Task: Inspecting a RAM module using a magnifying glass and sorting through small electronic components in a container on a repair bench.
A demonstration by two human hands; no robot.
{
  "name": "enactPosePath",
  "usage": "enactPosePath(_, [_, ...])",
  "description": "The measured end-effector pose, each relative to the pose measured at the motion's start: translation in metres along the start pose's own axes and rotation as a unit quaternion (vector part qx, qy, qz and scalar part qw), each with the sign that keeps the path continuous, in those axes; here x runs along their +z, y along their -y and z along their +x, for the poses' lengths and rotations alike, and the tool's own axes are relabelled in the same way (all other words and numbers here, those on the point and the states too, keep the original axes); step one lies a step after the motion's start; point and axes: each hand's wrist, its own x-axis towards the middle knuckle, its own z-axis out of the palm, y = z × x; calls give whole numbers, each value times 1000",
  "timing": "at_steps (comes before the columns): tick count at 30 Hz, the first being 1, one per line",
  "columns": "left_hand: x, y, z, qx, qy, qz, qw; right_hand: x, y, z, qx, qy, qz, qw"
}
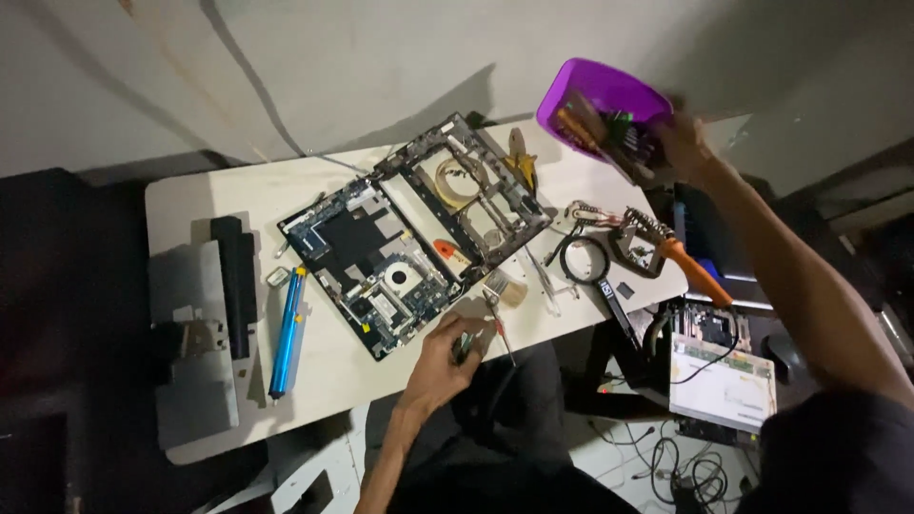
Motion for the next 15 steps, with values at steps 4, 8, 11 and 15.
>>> enactPosePath(4, [4, 8, 0, 28, -21, -25, 999, -17, 70, -45, 0, 37, 28, 999])
enactPosePath(8, [3, 15, 2, 31, -25, -58, 998, -31, 153, -109, -26, 56, -14, 998])
enactPosePath(11, [1, 2, -1, -22, -39, -93, 995, -32, 172, -144, -42, 63, -28, 997])
enactPosePath(15, [6, 20, -1, -37, -55, -120, 991, -30, 207, -194, 8, 86, -5, 996])
